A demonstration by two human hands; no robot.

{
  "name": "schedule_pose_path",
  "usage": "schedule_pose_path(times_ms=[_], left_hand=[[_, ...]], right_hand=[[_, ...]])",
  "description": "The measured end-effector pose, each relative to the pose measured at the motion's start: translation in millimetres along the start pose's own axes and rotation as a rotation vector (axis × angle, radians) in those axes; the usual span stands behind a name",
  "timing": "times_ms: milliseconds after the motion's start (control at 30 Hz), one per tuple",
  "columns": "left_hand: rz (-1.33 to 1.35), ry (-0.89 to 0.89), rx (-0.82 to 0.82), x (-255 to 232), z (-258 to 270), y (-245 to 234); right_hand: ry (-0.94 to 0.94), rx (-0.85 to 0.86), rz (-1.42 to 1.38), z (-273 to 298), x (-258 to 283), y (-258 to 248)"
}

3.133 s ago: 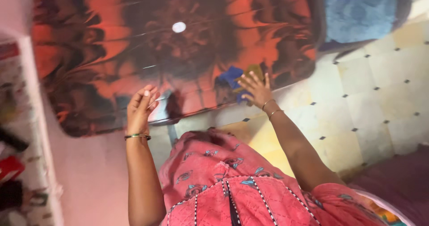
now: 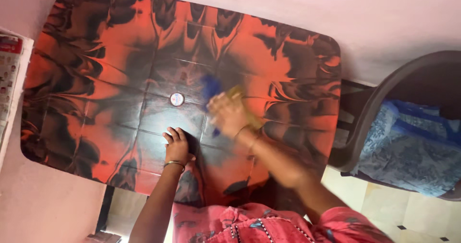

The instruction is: The person wipes the surface of a rectangular table with a floral pattern using a blue cloth. They move the cloth across the table in repetitive strokes, covering different areas of the surface.

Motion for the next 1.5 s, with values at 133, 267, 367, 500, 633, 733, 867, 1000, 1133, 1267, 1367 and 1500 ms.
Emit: schedule_pose_path(times_ms=[133, 267, 367, 500, 633, 733, 867, 1000, 1133, 1267, 1367, 1500], left_hand=[[0.065, 0.007, -0.016, 3.5, 8.6, 8.0], [0.129, 0.002, -0.043, 6.5, 7.8, 10.1], [0.175, 0.013, -0.065, 8.9, 8.4, 11.1], [0.173, 0.035, -0.038, 10.2, 9.5, 9.5], [0.186, 0.072, -0.044, 9.6, 9.8, 8.5], [0.194, 0.091, -0.075, 11.0, 12.3, 8.5], [0.173, 0.074, -0.056, 12.4, 9.2, 7.7], [0.098, 0.061, -0.062, 4.1, 7.0, 9.5], [0.073, 0.086, -0.158, 7.9, 9.3, 19.5], [0.6, 0.17, -0.029, 95.7, 10.6, 32.7], [0.423, 0.13, -0.323, 218.6, 13.2, 1.0], [0.319, -0.177, -0.174, 362.4, -11.2, -49.2]], right_hand=[[-0.171, 0.158, -0.116, 14.1, 90.3, 36.2], [-0.105, 0.429, 0.28, -61.4, 37.9, 68.0], [0.269, 0.302, 0.156, -104.7, -74.6, 44.8], [0.6, 0.086, 0.11, -86.2, -208.2, -6.5], [0.803, 0.057, 0.164, -1.4, -254.0, -39.5], [0.984, 0.05, 0.104, 56.1, -239.8, -52.1], [0.912, 0.086, 0.177, 107.7, -171.8, -55.0], [0.707, 0.144, 0.28, 117.1, -72.3, -24.8], [0.349, 0.281, 0.269, 104.4, 66.7, 20.1], [0.123, 0.3, -0.024, 53.3, 173.8, 45.6], [0.083, 0.337, -0.027, -24.0, 209.0, 68.5], [0.207, 0.256, 0.091, -140.9, 209.0, 100.4]])
Point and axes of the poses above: each hand's wrist, its own z-axis away from the middle knuckle, its own y-axis out of the palm, x = y × z, the point moved 4 cm from there along -z, towards the middle knuckle, and after that the axes turned 11 degrees about y, right-handed, at the moved point
